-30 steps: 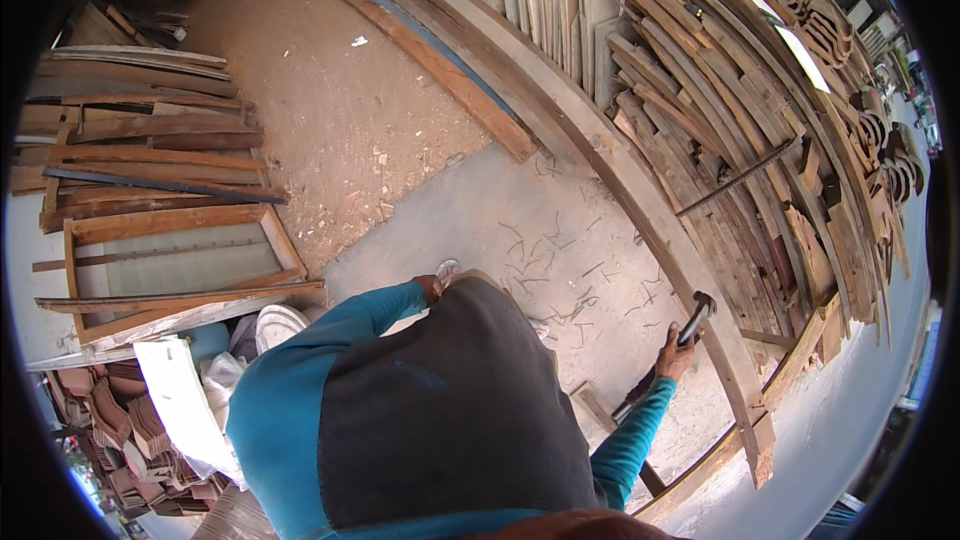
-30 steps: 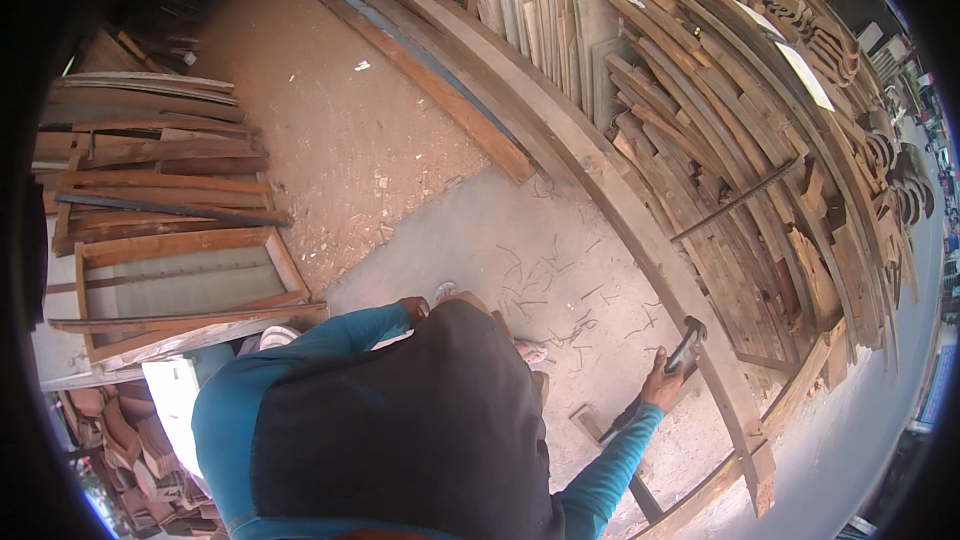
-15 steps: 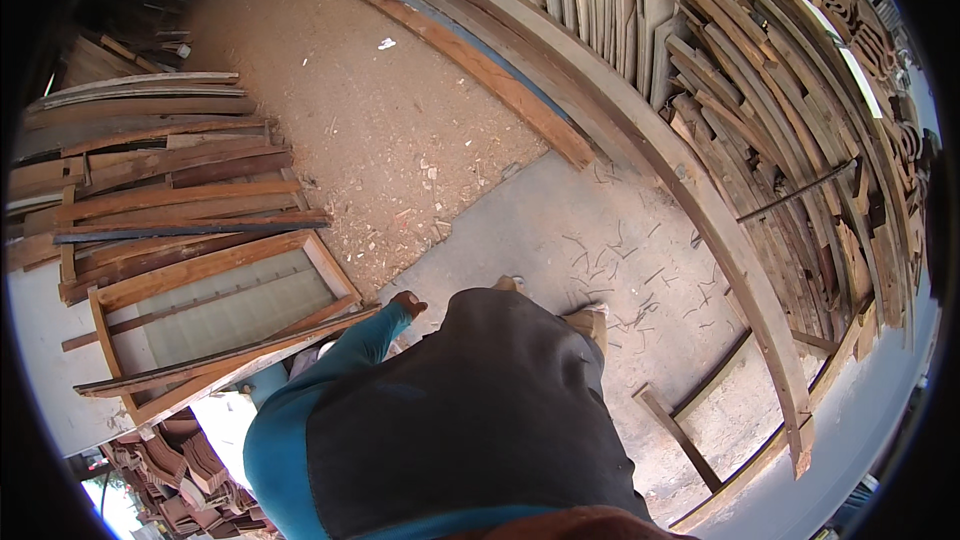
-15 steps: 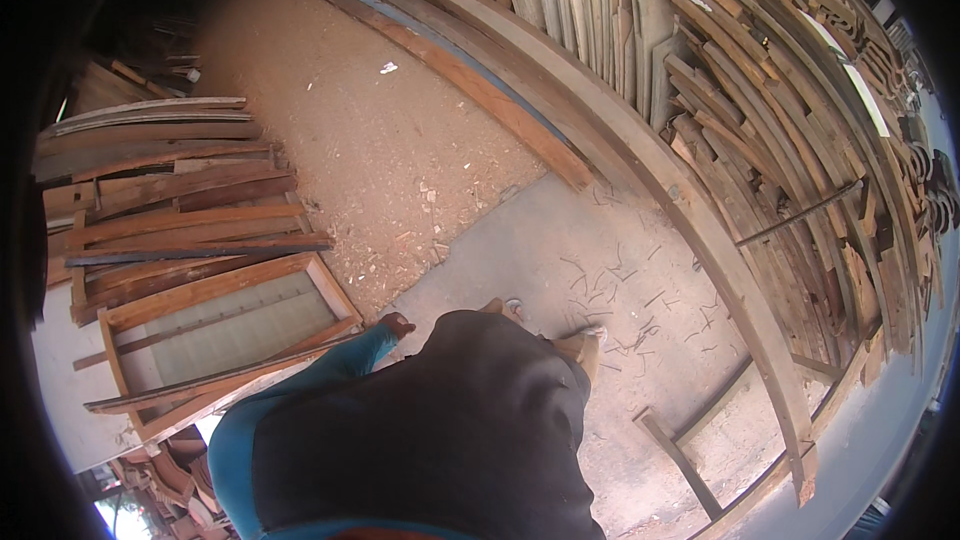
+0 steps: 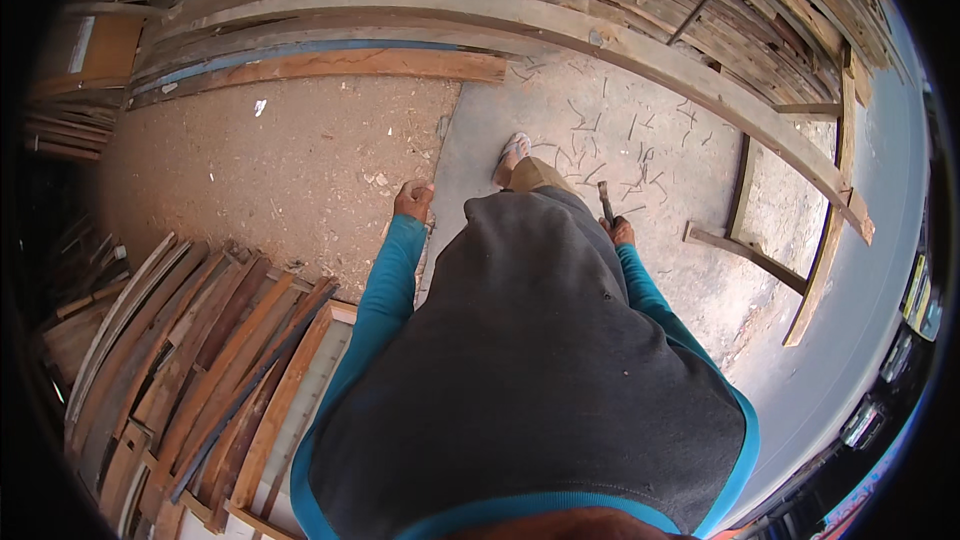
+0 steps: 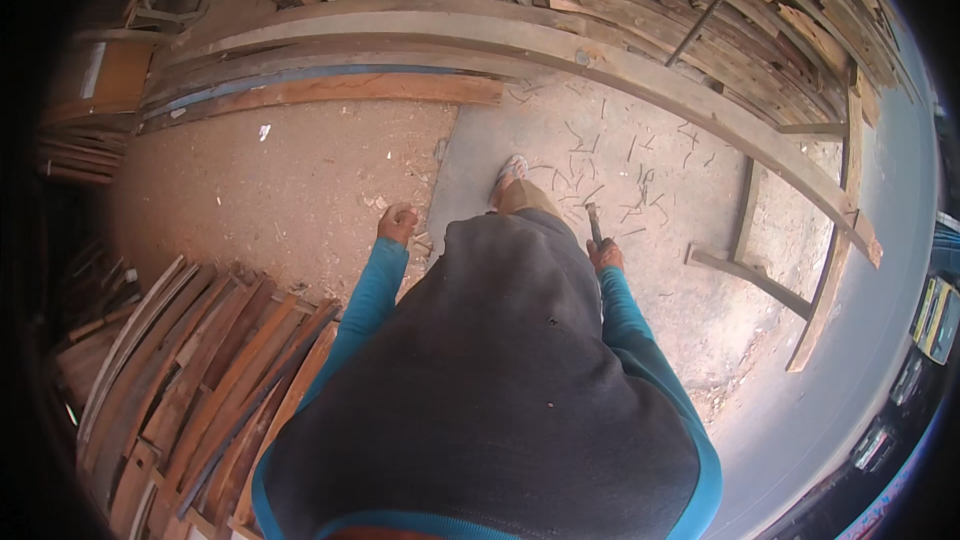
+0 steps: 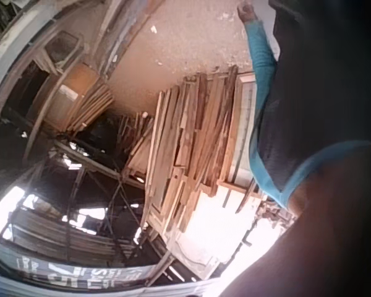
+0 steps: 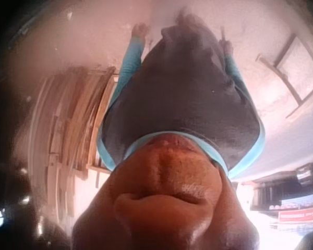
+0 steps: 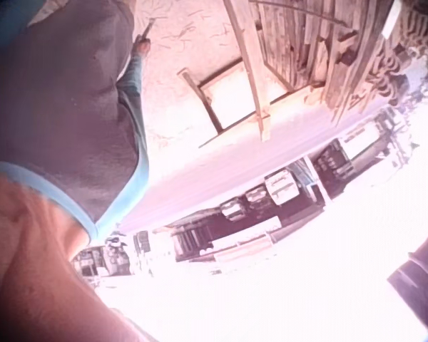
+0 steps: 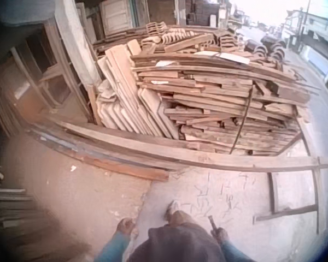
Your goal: The person processes a long piece of wood by hammering it, using a tool to pull out nails, and using a long metal bar to pry off smaller pieces of wood.
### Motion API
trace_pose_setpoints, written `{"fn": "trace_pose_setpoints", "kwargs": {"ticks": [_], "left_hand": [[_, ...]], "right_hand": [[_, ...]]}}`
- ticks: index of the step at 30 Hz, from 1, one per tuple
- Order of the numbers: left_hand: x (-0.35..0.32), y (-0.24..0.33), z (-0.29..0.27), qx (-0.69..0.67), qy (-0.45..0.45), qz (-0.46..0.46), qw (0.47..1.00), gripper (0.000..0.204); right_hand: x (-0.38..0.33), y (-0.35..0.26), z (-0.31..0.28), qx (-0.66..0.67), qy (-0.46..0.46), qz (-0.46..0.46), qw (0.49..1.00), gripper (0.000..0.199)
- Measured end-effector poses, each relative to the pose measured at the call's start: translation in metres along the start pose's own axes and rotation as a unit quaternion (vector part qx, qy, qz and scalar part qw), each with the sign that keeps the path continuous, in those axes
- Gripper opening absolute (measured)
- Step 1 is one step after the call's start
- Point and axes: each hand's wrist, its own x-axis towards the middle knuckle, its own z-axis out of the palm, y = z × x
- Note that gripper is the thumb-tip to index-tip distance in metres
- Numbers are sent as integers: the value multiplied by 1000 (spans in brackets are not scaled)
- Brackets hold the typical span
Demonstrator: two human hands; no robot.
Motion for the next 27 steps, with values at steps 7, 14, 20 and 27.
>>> {"fn": "trace_pose_setpoints", "kwargs": {"ticks": [7, 14, 20, 27], "left_hand": [[33, -49, -52, 4, 7, -42, 999, 39], [92, 155, 19, 58, -106, 132, 984, 41], [101, 291, 123, -333, -398, -366, 773, 82], [162, 245, 174, -339, -368, -380, 778, 22]], "right_hand": [[37, -187, -148, 520, 176, -63, 833, 73], [-16, -326, -254, 819, 56, -211, 531, 84], [-43, -364, -221, 847, 65, -230, 475, 78], [-59, -357, -183, 809, 94, -163, 557, 55]]}}
